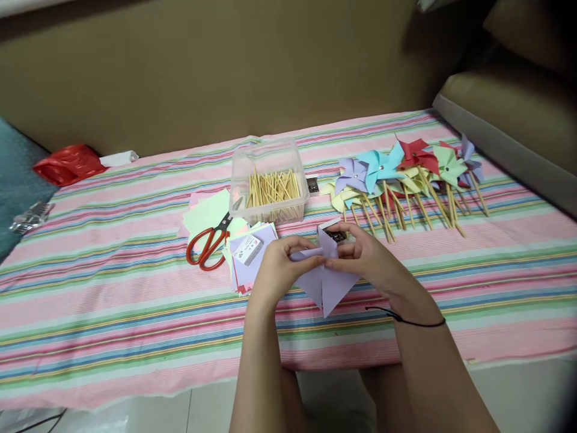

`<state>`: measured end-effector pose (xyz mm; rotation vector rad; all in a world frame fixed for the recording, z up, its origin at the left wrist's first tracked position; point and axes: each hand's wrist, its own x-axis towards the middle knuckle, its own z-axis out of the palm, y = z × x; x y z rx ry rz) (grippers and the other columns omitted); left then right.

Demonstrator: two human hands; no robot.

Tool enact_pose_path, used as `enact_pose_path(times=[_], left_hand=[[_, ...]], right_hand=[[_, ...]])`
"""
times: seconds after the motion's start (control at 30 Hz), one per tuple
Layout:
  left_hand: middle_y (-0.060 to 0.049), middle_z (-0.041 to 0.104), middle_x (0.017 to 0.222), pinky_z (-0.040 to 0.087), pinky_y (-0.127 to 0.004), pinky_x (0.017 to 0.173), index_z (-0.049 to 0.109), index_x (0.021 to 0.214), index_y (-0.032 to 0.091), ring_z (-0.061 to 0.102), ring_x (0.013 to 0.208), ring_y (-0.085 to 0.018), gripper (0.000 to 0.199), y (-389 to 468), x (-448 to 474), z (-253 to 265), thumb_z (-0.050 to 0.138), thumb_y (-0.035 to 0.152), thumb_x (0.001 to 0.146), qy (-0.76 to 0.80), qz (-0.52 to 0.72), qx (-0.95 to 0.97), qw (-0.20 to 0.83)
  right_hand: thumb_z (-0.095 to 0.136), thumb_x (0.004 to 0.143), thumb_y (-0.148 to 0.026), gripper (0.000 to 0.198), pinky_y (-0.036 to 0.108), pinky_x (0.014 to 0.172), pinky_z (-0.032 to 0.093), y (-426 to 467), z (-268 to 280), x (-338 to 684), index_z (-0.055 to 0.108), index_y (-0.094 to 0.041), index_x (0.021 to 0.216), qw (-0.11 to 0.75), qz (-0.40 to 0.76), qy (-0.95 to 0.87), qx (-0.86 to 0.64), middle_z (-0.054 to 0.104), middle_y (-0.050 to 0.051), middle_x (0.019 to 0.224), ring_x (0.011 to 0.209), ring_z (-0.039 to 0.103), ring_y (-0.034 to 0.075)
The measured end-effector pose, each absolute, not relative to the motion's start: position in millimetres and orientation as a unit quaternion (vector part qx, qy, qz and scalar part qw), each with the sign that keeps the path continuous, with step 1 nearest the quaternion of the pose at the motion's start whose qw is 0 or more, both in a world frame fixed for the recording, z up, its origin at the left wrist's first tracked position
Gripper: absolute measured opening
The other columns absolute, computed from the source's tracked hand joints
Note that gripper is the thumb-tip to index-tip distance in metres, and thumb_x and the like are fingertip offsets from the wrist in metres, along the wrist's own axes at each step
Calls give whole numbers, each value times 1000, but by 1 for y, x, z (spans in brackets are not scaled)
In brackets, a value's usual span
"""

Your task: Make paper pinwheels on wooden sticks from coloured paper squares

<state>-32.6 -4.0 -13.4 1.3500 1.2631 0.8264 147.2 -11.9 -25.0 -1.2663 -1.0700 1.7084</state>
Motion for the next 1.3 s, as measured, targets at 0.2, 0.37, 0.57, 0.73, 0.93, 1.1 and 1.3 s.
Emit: enact_pose_path(times=[0.2, 0.37, 0.57, 0.73, 0.93, 1.1, 1.3], left_hand=[[0, 62, 62, 35, -24, 51, 70, 71, 19, 50, 55, -13, 19, -3, -33, -16, 79, 35, 65, 546, 352, 575, 498], [0, 61, 60, 35, -23, 49, 70, 69, 19, 50, 55, -13, 20, -2, -34, -18, 81, 35, 63, 544, 360, 564, 506], [0, 61, 61, 35, -23, 48, 70, 70, 18, 49, 54, -12, 23, -2, -35, -21, 82, 37, 62, 539, 359, 556, 521], [0, 64, 69, 36, -22, 49, 69, 79, 19, 51, 56, -11, 28, -4, -35, -16, 81, 39, 65, 539, 368, 535, 537], [3, 61, 67, 38, -21, 48, 60, 112, 25, 52, 52, -11, 50, -6, -32, -11, 78, 44, 70, 519, 446, 435, 585], [0, 66, 82, 47, -24, 59, 56, 109, 23, 61, 69, -15, 52, -5, -29, -14, 82, 33, 65, 516, 479, 409, 580], [0, 67, 84, 48, -25, 61, 49, 112, 23, 62, 69, -15, 58, -5, -27, -16, 81, 28, 65, 515, 493, 405, 573]], right_hand=[[80, 63, -25, 64, 28, 56, 48, -11, -26, 147, 46, -25, 118, 378, 661, -419, -494, 70, -4, 65, 62, 69, 20], [79, 62, -23, 63, 28, 54, 48, -11, -24, 146, 47, -26, 115, 377, 655, -421, -502, 67, -6, 61, 59, 68, 20], [80, 61, -24, 58, 27, 52, 47, -12, -24, 143, 48, -26, 110, 375, 650, -418, -513, 64, -7, 60, 58, 67, 19], [81, 60, -26, 56, 28, 51, 48, -12, -22, 143, 48, -27, 105, 391, 650, -402, -514, 69, -3, 64, 57, 67, 20], [85, 53, -34, 64, 32, 58, 51, -11, -18, 132, 47, -26, 103, 487, 606, -331, -535, 68, -4, 67, 62, 67, 20], [86, 52, -34, 64, 32, 62, 52, -12, -19, 119, 46, -27, 102, 523, 595, -316, -522, 69, -3, 69, 62, 65, 18], [87, 54, -35, 63, 32, 63, 52, -13, -21, 117, 45, -27, 100, 533, 591, -319, -515, 70, -2, 71, 65, 67, 19]])
